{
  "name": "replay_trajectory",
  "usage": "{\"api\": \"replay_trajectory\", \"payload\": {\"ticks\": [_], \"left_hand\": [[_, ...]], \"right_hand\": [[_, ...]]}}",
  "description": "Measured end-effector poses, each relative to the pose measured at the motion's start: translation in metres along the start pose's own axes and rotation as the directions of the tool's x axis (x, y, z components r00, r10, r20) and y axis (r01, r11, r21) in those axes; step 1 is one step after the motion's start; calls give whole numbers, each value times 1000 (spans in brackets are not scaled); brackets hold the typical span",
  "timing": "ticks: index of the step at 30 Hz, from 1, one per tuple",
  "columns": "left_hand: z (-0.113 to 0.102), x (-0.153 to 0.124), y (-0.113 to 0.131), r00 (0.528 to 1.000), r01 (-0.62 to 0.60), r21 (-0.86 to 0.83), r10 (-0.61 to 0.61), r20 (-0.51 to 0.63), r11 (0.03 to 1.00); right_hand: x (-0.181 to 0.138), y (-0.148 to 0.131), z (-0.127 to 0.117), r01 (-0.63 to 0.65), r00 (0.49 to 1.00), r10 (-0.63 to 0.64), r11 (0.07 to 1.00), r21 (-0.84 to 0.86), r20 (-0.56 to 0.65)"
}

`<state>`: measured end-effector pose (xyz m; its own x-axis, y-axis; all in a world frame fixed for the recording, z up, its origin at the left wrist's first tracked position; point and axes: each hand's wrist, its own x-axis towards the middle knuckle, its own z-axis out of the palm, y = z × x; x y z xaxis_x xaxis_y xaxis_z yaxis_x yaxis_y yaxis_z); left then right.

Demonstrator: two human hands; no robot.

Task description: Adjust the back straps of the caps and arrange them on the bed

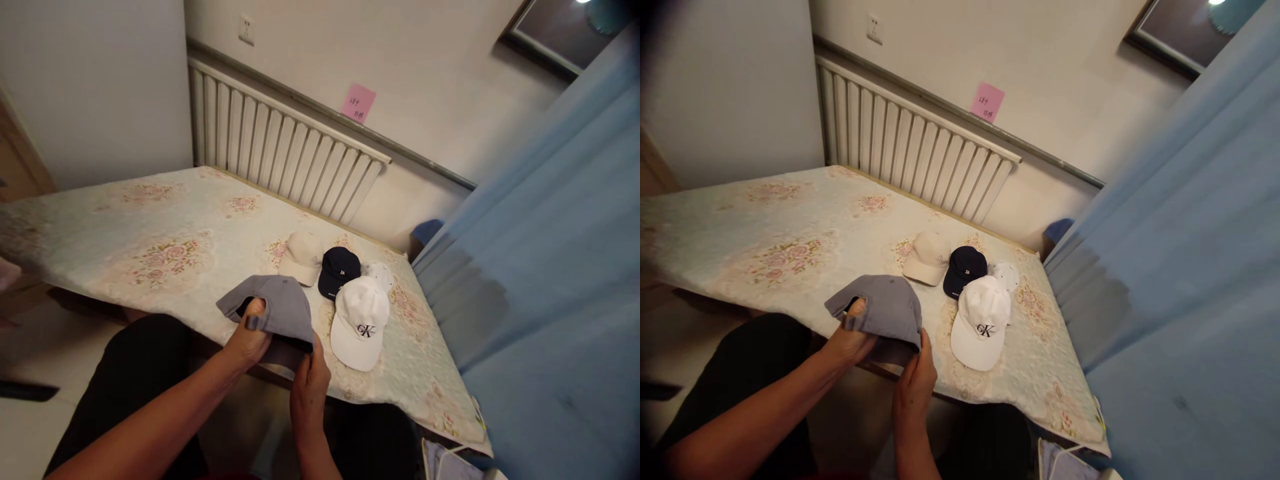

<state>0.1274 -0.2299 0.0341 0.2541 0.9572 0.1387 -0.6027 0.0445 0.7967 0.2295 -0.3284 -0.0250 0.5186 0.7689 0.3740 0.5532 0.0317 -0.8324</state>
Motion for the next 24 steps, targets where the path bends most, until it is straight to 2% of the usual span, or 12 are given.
{"api": "replay_trajectory", "payload": {"ticks": [5, 11, 14, 18, 20, 24], "left_hand": [[6, 9, 15, 1000, -11, 0, 11, 7, 1000], [-6, 18, 11, 998, -65, 231, 60, 30, 971], [-12, 22, 5, 1000, 0, 267, -6, 19, 964], [-22, 23, -6, 986, 159, 210, -167, 21, 965], [-28, 22, -11, 978, 204, 191, -210, 9, 960], [-39, 23, -20, 954, 298, 164, -288, -81, 940]], "right_hand": [[2, 3, -2, -21, 1000, 21, 1000, 2, -5], [13, 5, -5, -148, 989, 150, 985, 85, -8], [18, 9, -7, -230, 973, 229, 962, 150, 21], [23, 20, -6, -322, 946, 305, 914, 248, 106], [24, 27, -3, -350, 936, 321, 894, 280, 145], [26, 42, 5, -404, 914, 363, 848, 342, 179]]}}
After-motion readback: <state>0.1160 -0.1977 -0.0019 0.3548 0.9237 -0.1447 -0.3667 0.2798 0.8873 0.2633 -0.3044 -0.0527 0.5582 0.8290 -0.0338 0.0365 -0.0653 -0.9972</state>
